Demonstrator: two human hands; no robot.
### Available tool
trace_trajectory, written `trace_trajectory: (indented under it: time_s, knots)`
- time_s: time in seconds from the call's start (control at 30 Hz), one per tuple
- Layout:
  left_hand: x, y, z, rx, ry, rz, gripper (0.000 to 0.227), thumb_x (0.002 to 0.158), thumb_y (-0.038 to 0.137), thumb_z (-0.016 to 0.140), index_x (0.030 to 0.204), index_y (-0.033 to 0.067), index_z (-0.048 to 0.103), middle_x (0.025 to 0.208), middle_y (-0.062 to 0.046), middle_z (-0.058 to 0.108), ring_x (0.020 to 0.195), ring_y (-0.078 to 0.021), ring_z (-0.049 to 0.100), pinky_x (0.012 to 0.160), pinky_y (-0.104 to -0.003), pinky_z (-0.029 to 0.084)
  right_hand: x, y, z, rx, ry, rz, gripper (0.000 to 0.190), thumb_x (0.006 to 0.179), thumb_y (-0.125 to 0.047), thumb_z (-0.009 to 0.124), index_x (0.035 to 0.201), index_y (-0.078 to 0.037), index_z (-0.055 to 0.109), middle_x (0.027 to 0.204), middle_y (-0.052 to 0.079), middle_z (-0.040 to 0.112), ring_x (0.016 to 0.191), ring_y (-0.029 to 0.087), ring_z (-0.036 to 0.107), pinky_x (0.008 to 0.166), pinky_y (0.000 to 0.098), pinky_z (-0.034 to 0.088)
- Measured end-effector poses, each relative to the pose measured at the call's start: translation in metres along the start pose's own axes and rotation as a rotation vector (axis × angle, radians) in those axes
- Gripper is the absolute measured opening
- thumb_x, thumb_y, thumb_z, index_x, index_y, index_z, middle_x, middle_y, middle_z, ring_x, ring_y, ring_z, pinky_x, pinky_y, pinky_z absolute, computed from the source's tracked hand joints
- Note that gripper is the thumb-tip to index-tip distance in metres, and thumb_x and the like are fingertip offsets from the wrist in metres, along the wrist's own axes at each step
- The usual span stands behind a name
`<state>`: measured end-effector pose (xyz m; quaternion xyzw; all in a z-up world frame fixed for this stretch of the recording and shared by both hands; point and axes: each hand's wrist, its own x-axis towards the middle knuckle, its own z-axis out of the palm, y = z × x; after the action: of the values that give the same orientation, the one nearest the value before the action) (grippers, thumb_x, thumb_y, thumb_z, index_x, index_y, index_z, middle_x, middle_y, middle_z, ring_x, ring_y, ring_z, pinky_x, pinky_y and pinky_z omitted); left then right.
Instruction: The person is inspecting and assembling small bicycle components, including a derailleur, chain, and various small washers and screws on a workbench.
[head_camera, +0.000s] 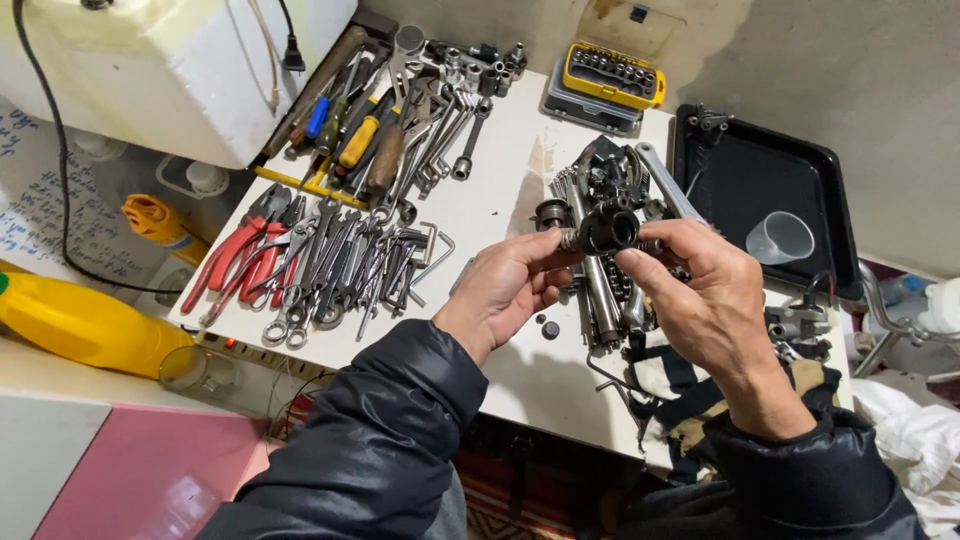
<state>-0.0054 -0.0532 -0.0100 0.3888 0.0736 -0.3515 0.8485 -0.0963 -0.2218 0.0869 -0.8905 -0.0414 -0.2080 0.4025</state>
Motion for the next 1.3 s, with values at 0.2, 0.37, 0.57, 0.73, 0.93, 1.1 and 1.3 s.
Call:
trace_trajectory:
  time_s: [0.2,0.37,0.57,0.73,0.93,1.1,1.3]
  knots:
    - [0.001,-0.003,0.002,0.055,-0.016,-0.012,0.032,0.095,0.027,0.070,0.121,0.0080,0.069,0.101,-0.012,0.077,0.074,-0.0170,0.073,0.061,-0.023,0.057,-0.003,-0.001,0.000,-0.013,-0.020,-0.043,0.014,0.092,-0.010,0.078,0.102,-0.001,0.075,0.098,0.018,0.072,0.085,0.025,0.071,0.074,0.0386,0.058]
    - [0.006,-0.006,0.001,0.092,-0.027,-0.014,0.032,0.095,0.025,0.068,0.122,0.0075,0.068,0.101,-0.013,0.076,0.075,-0.0185,0.074,0.061,-0.024,0.057,-0.002,-0.003,-0.001,-0.051,-0.043,-0.085,0.009,0.093,-0.008,0.076,0.100,-0.002,0.076,0.095,0.017,0.073,0.083,0.028,0.072,0.071,0.0386,0.059]
    - [0.004,-0.004,0.005,0.128,-0.021,-0.014,0.034,0.094,0.025,0.069,0.123,0.0063,0.068,0.099,-0.012,0.076,0.076,-0.0187,0.074,0.061,-0.024,0.057,-0.002,-0.002,0.000,-0.162,-0.033,-0.157,0.009,0.091,-0.007,0.077,0.099,-0.004,0.076,0.096,0.016,0.074,0.084,0.033,0.073,0.070,0.0394,0.059]
    - [0.005,-0.004,0.007,0.148,-0.010,-0.020,0.035,0.093,0.026,0.070,0.122,0.0069,0.069,0.099,-0.013,0.077,0.076,-0.0201,0.074,0.062,-0.026,0.058,-0.003,-0.001,-0.002,-0.186,-0.020,-0.186,0.009,0.091,-0.008,0.077,0.100,-0.004,0.076,0.096,0.016,0.073,0.085,0.034,0.073,0.070,0.0398,0.060]
    - [0.006,-0.006,0.006,0.149,-0.007,-0.009,0.036,0.091,0.032,0.075,0.115,0.0063,0.072,0.094,-0.013,0.077,0.075,-0.0211,0.074,0.063,-0.025,0.057,-0.006,0.002,-0.003,-0.194,-0.003,-0.191,0.012,0.091,-0.009,0.078,0.101,-0.003,0.075,0.097,0.016,0.073,0.086,0.035,0.074,0.069,0.0403,0.060]
    - [0.004,-0.008,0.006,0.143,-0.006,-0.010,0.036,0.090,0.035,0.076,0.111,0.0051,0.073,0.092,-0.014,0.077,0.076,-0.0223,0.074,0.064,-0.026,0.057,-0.009,-0.001,-0.005,-0.165,-0.011,-0.172,0.011,0.091,-0.009,0.077,0.100,-0.004,0.076,0.093,0.016,0.073,0.085,0.034,0.074,0.070,0.0395,0.060]
    - [-0.013,0.002,0.018,0.170,0.002,-0.018,0.034,0.093,0.027,0.071,0.117,0.0036,0.071,0.095,-0.014,0.077,0.077,-0.0222,0.074,0.064,-0.028,0.057,-0.010,0.001,-0.006,-0.152,0.001,-0.174,0.012,0.091,-0.009,0.076,0.101,-0.003,0.075,0.092,0.018,0.073,0.085,0.035,0.074,0.069,0.0409,0.060]
